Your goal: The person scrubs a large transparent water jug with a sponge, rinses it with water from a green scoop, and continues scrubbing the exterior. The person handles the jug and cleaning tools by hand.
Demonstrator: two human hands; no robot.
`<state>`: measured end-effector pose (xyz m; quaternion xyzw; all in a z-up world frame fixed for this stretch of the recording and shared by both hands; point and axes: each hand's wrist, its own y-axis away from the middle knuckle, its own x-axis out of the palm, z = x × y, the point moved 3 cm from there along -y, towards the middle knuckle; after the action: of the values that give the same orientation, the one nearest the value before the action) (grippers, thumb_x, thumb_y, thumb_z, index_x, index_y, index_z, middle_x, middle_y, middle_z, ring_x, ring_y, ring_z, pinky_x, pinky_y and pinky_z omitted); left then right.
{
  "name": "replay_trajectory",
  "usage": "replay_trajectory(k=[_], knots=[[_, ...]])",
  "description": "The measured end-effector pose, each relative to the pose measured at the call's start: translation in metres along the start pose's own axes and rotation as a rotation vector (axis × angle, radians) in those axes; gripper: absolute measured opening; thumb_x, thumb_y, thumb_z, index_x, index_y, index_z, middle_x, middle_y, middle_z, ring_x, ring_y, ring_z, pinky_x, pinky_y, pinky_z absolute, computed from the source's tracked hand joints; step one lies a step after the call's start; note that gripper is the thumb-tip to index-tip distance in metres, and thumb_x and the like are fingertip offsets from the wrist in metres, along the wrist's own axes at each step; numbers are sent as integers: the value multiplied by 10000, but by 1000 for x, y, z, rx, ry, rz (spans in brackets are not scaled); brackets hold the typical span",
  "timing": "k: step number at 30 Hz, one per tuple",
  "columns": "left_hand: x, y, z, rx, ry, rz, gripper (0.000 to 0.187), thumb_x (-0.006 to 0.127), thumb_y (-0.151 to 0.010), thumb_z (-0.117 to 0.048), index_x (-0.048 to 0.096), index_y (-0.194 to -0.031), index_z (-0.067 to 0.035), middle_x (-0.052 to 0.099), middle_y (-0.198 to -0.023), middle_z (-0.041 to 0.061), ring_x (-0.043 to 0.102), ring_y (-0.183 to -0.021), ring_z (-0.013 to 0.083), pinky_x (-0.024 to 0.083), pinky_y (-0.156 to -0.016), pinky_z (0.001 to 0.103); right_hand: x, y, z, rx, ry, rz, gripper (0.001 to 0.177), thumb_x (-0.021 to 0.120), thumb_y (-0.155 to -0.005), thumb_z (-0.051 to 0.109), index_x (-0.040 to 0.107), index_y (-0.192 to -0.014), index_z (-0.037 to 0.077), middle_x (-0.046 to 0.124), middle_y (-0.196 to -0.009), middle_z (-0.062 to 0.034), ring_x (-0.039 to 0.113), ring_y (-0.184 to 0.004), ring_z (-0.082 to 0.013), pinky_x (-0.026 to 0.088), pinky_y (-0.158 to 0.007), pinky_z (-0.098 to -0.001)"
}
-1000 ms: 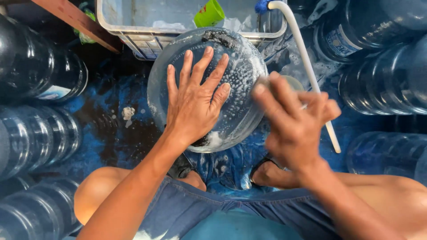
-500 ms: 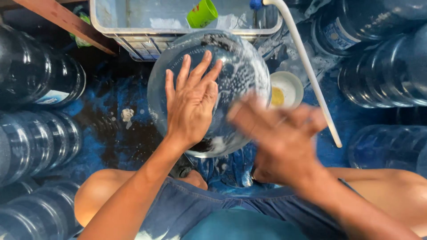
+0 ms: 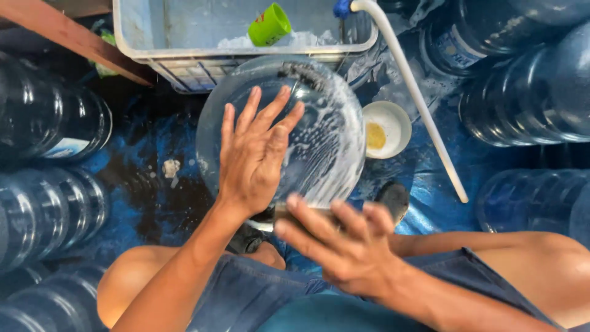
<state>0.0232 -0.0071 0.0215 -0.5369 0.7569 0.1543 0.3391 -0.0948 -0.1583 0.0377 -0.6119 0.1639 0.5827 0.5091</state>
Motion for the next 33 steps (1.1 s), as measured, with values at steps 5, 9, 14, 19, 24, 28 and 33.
replay_trajectory(k=[5,9,14,19,24,28,33], knots=[[0,5,9,28,-131,-73,428,585,-1004,-369,663,-1388,-197,517,-1556,21,318,-1528,371,93,-1230,647,-1,-15,-38,446,-57,-269,321,662,-916,-28,758,-1215,40,632,-1402,-91,484,-989,-261,280,-996,-413],[-3,4,12,123,-239,-86,478,678,-958,-381,681,-1380,-155,516,-1553,32,380,-1496,393,202,-1204,672,67,39,-33,368,-213,-485,607,534,-953,-94,455,-1522,100,443,-1620,-185,614,-1322,-290,397,-1048,-459],[-7,11,24,135,-224,-74,466,675,-968,-372,664,-1398,-195,521,-1558,31,380,-1516,365,197,-1241,632,82,39,-32,582,-495,-437,637,499,-936,-142,376,-1545,-1,446,-1589,-230,521,-1402,-393,385,-1189,-470],[-12,9,24,163,-225,-59,457,694,-956,-340,674,-1383,-177,533,-1546,45,394,-1503,381,217,-1232,641,83,34,-18,395,-455,-613,638,497,-1017,-80,374,-1596,157,401,-1643,-175,531,-1285,-288,420,-1148,-440],[-14,14,22,209,-209,-38,447,703,-938,-366,696,-1350,-194,548,-1530,25,431,-1489,363,220,-1247,619,63,12,-41,565,-537,-460,604,522,-932,-136,434,-1515,-6,636,-1312,-167,585,-1020,-262,476,-970,-382],[-13,15,19,233,-178,15,456,691,-934,-396,690,-1357,-226,540,-1538,0,398,-1511,324,179,-1266,592,56,19,-27,356,-398,-577,501,542,-988,10,497,-1482,80,511,-1559,-168,564,-1197,-269,413,-1078,-403],[-7,20,12,284,-190,23,459,718,-911,-386,702,-1342,-230,557,-1518,-22,404,-1500,288,183,-1258,592,45,-3,-79,742,-615,-276,525,475,-947,-31,485,-1471,2,644,-1347,-216,650,-1156,-308,484,-979,-387]])
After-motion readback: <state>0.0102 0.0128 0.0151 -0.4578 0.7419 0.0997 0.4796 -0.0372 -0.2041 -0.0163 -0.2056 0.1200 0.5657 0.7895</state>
